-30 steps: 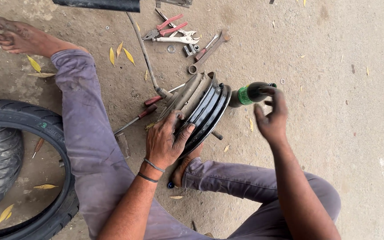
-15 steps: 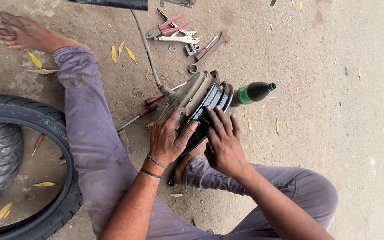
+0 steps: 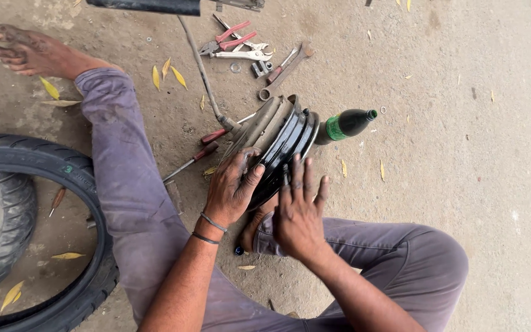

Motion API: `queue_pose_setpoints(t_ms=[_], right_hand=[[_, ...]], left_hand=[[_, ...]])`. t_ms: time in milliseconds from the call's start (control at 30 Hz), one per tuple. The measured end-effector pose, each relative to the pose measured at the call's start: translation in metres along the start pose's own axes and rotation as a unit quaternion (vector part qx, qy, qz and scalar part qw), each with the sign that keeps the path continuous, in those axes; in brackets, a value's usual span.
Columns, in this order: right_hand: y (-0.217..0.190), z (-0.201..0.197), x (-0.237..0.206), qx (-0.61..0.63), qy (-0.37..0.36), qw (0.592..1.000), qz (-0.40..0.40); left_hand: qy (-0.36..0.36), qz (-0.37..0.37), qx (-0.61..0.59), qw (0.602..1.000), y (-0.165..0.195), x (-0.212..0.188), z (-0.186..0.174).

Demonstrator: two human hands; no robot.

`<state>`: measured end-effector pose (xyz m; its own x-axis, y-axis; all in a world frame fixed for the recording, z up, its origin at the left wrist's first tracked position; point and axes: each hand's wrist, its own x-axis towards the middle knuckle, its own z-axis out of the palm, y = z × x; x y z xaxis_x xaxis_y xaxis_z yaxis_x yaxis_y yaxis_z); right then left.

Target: The person sits on the ground next to a scooter and works on a wheel hub with brake drum. They hold the drum assembly, align and press it onto the axle, rotate and reposition it repeatedly, and use a soda bottle to pour liquid around the hub while continuing to seat the drum by hand.

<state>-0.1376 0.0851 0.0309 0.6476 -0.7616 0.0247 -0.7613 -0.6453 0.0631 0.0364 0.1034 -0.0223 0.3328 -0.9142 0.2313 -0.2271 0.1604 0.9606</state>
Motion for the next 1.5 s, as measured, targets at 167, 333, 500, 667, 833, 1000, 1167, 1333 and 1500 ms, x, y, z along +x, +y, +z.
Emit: queue_pose_setpoints(t_ms=[167,333,500,667,833,1000,1167,1333,1500], right_hand=[[0.095,0.001,0.111,0.015,-0.117,0.988,0.099],[0.096,0.002,0.122,0.010,-0.130,0.988,0.082],[0.027,0.003,0.018,0.012,-0.089,0.995,0.030],[0.046,0.000,0.053,-0.064,-0.070,0.995,0.018],[0.104,-0.013,0.140,0.050,-0.183,0.980,0.063],[0.057,-0.010,0.083,0.017,-0.097,0.995,0.009],[0.000,0.007,0.011,-0.047,-0.026,0.996,-0.074],[0.061,-0.012,0.096,-0.016,0.009,0.999,-0.034],[0.087,-0.023,0.126,-0.011,-0.193,0.980,0.044]], left_hand=[[-0.011,-0.031,-0.017,0.999,0.002,0.002,0.002],[0.004,-0.016,-0.002,1.000,0.004,0.003,0.002],[-0.003,-0.007,-0.030,1.000,-0.005,0.000,0.001],[-0.015,-0.004,-0.022,1.000,-0.002,0.002,0.002],[-0.011,-0.021,-0.032,0.999,0.004,0.001,0.000],[0.006,0.010,-0.006,1.000,-0.004,-0.001,0.001],[-0.004,-0.019,-0.008,1.000,-0.012,-0.005,0.003],[0.007,-0.002,-0.036,0.999,-0.005,-0.005,0.002],[0.022,0.015,-0.032,0.999,0.001,-0.005,0.003]])
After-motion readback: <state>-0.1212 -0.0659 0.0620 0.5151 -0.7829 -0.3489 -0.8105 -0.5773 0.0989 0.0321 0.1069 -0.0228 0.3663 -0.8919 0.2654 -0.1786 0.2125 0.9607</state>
